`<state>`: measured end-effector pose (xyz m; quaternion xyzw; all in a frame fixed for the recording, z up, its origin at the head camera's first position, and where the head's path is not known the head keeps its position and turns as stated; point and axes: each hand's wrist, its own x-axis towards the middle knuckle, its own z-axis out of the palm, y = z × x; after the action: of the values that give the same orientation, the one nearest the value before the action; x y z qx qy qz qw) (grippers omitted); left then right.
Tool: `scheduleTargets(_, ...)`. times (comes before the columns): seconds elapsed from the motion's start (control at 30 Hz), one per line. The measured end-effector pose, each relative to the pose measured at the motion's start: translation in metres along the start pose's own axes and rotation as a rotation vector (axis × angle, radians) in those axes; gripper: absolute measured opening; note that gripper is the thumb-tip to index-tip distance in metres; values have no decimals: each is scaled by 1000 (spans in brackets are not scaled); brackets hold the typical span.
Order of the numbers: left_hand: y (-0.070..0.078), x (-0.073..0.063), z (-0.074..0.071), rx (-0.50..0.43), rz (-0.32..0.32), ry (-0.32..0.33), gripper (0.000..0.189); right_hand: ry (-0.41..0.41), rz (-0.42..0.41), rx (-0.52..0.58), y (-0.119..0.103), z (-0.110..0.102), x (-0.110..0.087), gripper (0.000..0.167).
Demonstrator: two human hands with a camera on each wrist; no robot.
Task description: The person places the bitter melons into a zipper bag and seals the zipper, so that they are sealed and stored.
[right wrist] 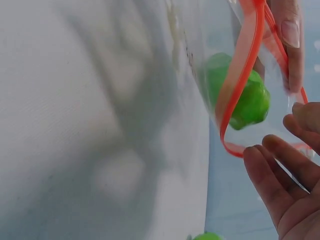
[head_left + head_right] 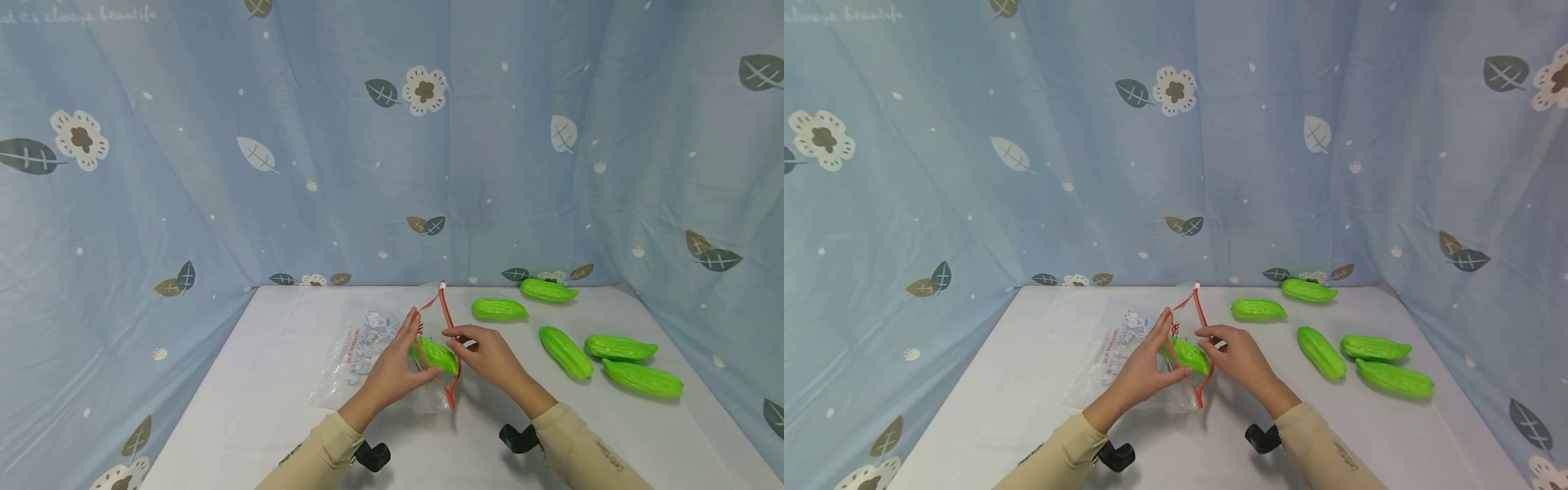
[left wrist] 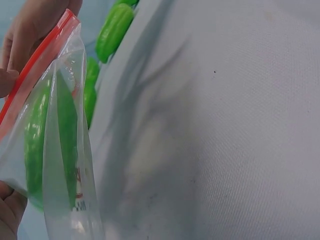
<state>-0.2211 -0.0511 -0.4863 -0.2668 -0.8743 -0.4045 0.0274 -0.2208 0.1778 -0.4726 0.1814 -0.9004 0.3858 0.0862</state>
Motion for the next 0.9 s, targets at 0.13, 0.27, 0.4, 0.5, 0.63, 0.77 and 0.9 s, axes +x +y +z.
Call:
scheduleTargets(0.13, 1, 0, -1, -5, -6, 3, 101, 18, 15, -8, 6, -4, -5, 27)
scheduleTargets(0.27, 2, 0, -2, -12, -16, 4, 102, 42, 16, -21, 15, -9, -13, 27)
scheduleTargets(0.4, 3, -1, -2, -14, -25, 3, 102, 55, 5, -32, 27, -16, -21, 27)
scheduleTargets(0.5, 2, -1, -2, -13, -26, 2, 102, 53, 11, -42, 34, -23, -26, 28)
scheduleTargets(0.63, 1, -2, -2, -3, -28, 5, 103, 43, 54, -66, 43, -32, -35, 29)
scheduleTargets(0.77, -1, -2, -2, 6, -33, 8, 104, 42, 100, -80, 54, -42, -43, 30)
scheduleTargets(0.9, -2, -3, -2, 8, -45, 7, 104, 74, 109, -96, 64, -53, -52, 31)
